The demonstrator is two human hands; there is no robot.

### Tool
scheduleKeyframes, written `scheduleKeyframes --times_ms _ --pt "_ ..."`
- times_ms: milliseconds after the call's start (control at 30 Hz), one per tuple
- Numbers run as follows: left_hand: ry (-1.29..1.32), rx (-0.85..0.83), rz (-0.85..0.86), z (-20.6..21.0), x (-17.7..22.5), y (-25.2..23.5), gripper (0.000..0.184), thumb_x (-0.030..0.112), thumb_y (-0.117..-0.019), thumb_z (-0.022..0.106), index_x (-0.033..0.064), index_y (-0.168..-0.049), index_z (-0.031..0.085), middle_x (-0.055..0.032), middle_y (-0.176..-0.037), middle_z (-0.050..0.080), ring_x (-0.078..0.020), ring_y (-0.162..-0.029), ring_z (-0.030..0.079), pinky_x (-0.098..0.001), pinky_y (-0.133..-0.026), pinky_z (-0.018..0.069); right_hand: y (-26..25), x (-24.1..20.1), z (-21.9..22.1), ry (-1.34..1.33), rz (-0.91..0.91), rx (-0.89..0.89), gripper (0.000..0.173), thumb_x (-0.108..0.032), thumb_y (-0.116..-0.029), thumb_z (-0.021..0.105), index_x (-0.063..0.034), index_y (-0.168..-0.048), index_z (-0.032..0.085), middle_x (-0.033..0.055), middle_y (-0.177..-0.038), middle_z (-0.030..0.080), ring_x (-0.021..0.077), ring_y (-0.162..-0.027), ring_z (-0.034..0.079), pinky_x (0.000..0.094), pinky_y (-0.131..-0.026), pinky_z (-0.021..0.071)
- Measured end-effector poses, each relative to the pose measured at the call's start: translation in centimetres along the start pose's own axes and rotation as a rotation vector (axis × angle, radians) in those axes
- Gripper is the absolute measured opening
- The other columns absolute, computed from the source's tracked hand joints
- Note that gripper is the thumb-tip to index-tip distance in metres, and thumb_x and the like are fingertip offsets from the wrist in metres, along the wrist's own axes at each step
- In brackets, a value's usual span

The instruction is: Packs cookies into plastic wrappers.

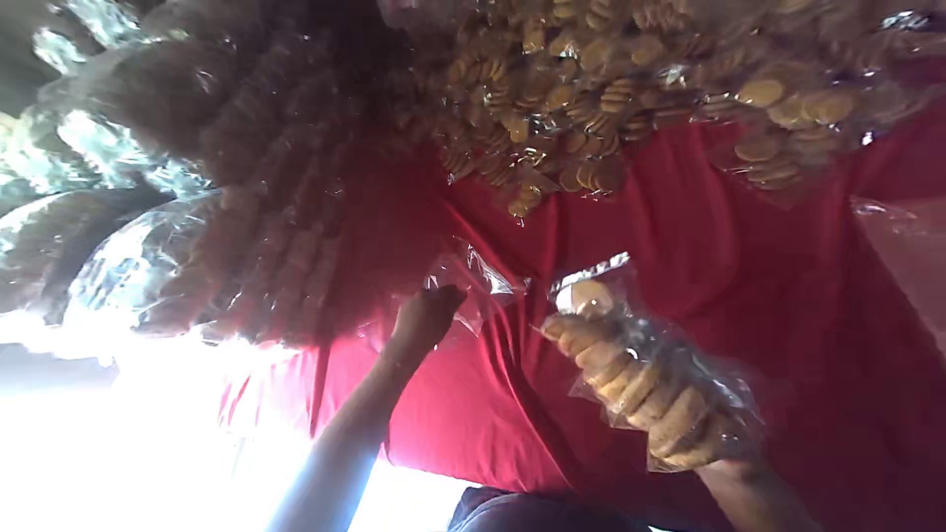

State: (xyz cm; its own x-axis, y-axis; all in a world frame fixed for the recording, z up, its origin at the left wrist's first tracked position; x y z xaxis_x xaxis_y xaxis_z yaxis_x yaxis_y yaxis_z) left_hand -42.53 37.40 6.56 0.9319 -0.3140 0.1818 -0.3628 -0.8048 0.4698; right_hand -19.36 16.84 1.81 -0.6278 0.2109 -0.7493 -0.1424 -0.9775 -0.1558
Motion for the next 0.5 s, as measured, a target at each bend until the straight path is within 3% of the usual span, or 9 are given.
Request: scheduleKeyframes --times_ms 33,67,100,167,267,333,367,433,500 --pt "0.012 0.027 0.006 1.2 -0.3 1.5 0.041 0.03 -0.1086 0.042 -0.0002 -0.116 0.067 -0.0232 -0.112 0.068 -0.0409 -0.108 0.066 -0.0619 -0.091 0.0495 -2.0 0.2 -0.1 0.087 -0.046 -0.161 0.034 -0.036 -0.0961 0.066 -0.0181 -0.125 0.066 -0.0067 -0.11 0.072 0.0027 -0.097 0.068 0.0236 -0.085 0.0569" --pt "0.039 0.047 0.014 2.5 -0.5 3.2 0.033 0.022 -0.1048 0.047 -0.0014 -0.115 0.067 -0.0222 -0.115 0.066 -0.0384 -0.107 0.066 -0.0583 -0.09 0.051 -3.7 0.3 1.0 0.191 -0.043 -0.276 0.041 -0.033 -0.0942 0.069 -0.014 -0.13 0.063 -0.0047 -0.114 0.071 0.004 -0.101 0.068 0.0248 -0.087 0.058" --pt "0.09 0.083 0.036 3.6 -0.7 4.7 0.027 0.013 -0.099 0.052 -0.0034 -0.115 0.066 -0.0232 -0.121 0.064 -0.0374 -0.107 0.066 -0.0555 -0.09 0.0526 -5.1 0.6 2.8 0.304 -0.053 -0.4 0.055 -0.034 -0.0894 0.076 -0.0118 -0.136 0.059 -0.0034 -0.125 0.069 0.0054 -0.112 0.066 0.0274 -0.097 0.0562" --pt "0.234 0.132 0.056 5.3 -1.6 7.0 0.036 0.0 -0.091 0.059 -0.0033 -0.127 0.059 -0.0233 -0.14 0.054 -0.0335 -0.118 0.063 -0.0475 -0.097 0.0527 -6.3 4.3 5.7 0.382 -0.011 -0.612 0.067 -0.034 -0.0838 0.081 -0.0031 -0.138 0.057 0.0059 -0.134 0.065 0.013 -0.124 0.061 0.0347 -0.107 0.0513" --pt "0.445 0.205 0.039 7.2 -4.9 8.9 0.061 -0.005 -0.0881 0.06 -0.003 -0.147 0.046 -0.0219 -0.155 0.041 -0.029 -0.138 0.049 -0.0408 -0.112 0.0438 -6.5 12.8 6.3 0.061 0.357 -0.747 0.052 -0.032 -0.0861 0.079 -0.0056 -0.127 0.061 0.0058 -0.114 0.072 0.0158 -0.104 0.069 0.0366 -0.093 0.0574" --pt "0.446 0.173 -0.037 7.5 -6.1 10.6 0.078 -0.012 -0.0859 0.051 0.007 -0.159 0.031 -0.0139 -0.167 0.026 -0.0257 -0.142 0.046 -0.0407 -0.111 0.0447 -6.9 15.1 7.5 -0.117 0.547 -0.732 0.044 -0.044 -0.0856 0.078 -0.0145 -0.116 0.067 0.0033 -0.1 0.074 0.0172 -0.091 0.071 0.0371 -0.083 0.0592" --pt "0.393 0.14 -0.067 7.3 -5.8 11.6 0.082 -0.011 -0.0875 0.049 0.0117 -0.162 0.024 -0.0102 -0.17 0.019 -0.0251 -0.137 0.052 -0.0412 -0.105 0.0492 -7.2 15.3 8.3 -0.171 0.597 -0.706 0.041 -0.045 -0.086 0.077 -0.0155 -0.113 0.069 0.0023 -0.098 0.072 0.0164 -0.09 0.07 0.0361 -0.084 0.0578" --pt "0.288 0.129 -0.072 6.9 -4.2 13.4 0.082 -0.01 -0.0892 0.047 0.0122 -0.163 0.02 -0.0117 -0.169 0.02 -0.0292 -0.12 0.064 -0.0447 -0.091 0.0544 -7.5 15.9 9.0 -0.111 0.633 -0.454 0.037 -0.044 -0.0779 0.084 -0.0176 -0.1 0.069 -0.0052 -0.083 0.07 0.0056 -0.073 0.067 0.0237 -0.07 0.0569" --pt "0.239 0.256 -0.068 6.4 -2.5 14.9 0.077 -0.01 -0.088 0.048 0.0064 -0.161 0.028 -0.0163 -0.165 0.032 -0.0328 -0.111 0.069 -0.0467 -0.083 0.057 -7.9 16.7 10.1 -0.075 0.52 -0.387 0.038 -0.036 -0.0838 0.078 -0.0082 -0.106 0.065 -0.0009 -0.089 0.069 0.0093 -0.083 0.068 0.0278 -0.08 0.0569"
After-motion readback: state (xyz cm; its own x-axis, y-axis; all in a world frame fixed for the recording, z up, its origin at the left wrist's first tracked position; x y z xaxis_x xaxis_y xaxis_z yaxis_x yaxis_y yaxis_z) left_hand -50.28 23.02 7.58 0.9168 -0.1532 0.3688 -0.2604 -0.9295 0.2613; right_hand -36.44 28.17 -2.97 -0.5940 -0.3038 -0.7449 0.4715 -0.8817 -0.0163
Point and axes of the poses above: each hand's wrist, its own y-axis away from the middle knuckle, its own z-axis out of the palm, x = y × z, the point moved 6 cm from there along -y, towards the middle knuckle
